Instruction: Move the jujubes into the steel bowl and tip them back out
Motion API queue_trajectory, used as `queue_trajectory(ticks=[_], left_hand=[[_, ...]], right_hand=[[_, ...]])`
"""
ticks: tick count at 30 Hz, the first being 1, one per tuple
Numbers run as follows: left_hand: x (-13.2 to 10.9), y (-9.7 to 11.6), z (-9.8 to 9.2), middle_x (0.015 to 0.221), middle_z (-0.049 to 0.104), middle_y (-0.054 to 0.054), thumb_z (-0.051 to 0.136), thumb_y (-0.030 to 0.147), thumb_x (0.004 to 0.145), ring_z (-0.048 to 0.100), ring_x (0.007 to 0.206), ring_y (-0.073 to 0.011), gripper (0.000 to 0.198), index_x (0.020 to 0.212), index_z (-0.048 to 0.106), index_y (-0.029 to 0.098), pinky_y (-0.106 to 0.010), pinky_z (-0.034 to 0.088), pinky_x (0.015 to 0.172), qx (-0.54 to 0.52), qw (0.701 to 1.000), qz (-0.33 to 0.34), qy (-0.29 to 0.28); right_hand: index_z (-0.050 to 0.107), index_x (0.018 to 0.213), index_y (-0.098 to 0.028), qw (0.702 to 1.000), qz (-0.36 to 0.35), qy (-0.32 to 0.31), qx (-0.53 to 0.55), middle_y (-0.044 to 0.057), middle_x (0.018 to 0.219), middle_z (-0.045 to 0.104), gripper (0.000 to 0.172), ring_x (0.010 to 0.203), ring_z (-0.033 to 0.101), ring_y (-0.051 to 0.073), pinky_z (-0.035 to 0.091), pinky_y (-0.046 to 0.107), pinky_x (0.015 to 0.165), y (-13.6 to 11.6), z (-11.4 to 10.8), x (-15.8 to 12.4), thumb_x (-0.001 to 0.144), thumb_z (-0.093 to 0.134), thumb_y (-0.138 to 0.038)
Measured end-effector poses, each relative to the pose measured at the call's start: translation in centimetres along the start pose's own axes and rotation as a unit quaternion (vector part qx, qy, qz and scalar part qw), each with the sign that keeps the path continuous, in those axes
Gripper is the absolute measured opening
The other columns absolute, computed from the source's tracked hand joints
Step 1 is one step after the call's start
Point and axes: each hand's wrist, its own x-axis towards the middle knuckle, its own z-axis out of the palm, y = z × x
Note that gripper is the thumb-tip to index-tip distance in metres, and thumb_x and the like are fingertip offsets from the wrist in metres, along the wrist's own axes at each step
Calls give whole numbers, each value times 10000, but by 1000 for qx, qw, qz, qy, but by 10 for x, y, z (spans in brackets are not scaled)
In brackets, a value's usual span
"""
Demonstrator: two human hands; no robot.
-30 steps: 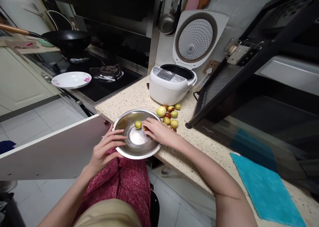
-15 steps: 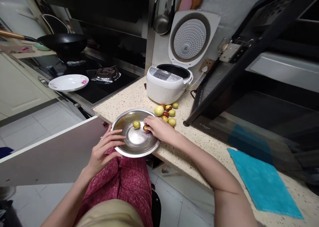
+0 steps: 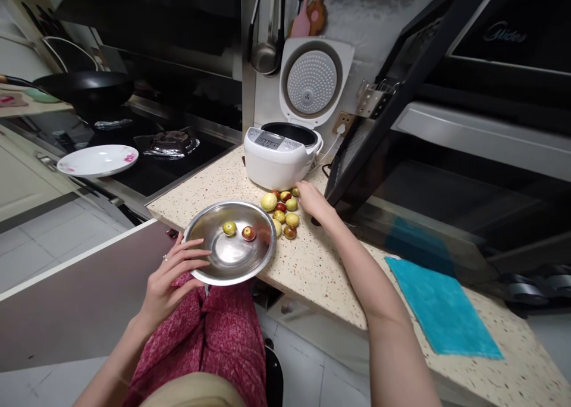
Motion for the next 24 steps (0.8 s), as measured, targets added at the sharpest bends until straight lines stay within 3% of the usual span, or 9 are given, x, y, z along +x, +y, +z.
queue_trajectory(ticks=[3, 9, 15, 24], left_hand=[[1, 0, 1, 1148, 750, -81, 711, 329, 962, 624, 1296, -262, 203, 1101, 706, 180, -548, 301, 1302, 1, 1000, 1, 0], [0, -1, 1, 1143, 752, -76, 703, 343, 967, 630, 1292, -266, 215, 1115, 709, 186, -558, 313, 1295, 5, 1000, 6, 2], [-3, -2, 4, 1286, 715, -92, 667, 295, 994, 579, 1370, -267, 353, 1334, 659, 205, -594, 252, 1314, 23, 1000, 17, -5], [-5, -3, 4, 1371, 675, -84, 645, 267, 1006, 542, 1417, -259, 432, 1435, 595, 250, -596, 232, 1318, 24, 1000, 13, -11]], right_hand=[[682, 1125, -150, 1000, 6, -12, -8, 124, 1111, 729, 392, 1037, 668, 256, 513, 340, 919, 6, 9, 1, 821, 526, 42], [656, 1038, -151, 998, 43, -18, -30, 149, 1078, 703, 261, 961, 664, 269, 520, 348, 831, 8, 5, 3, 876, 519, 1], [613, 1190, -173, 997, 48, -42, -39, 150, 1218, 696, 307, 1093, 652, 287, 494, 338, 865, 2, 4, -1, 917, 556, -45], [588, 1153, -145, 995, 72, -57, -49, 163, 1119, 728, 216, 967, 667, 269, 436, 306, 732, -6, 5, -2, 943, 558, -102]])
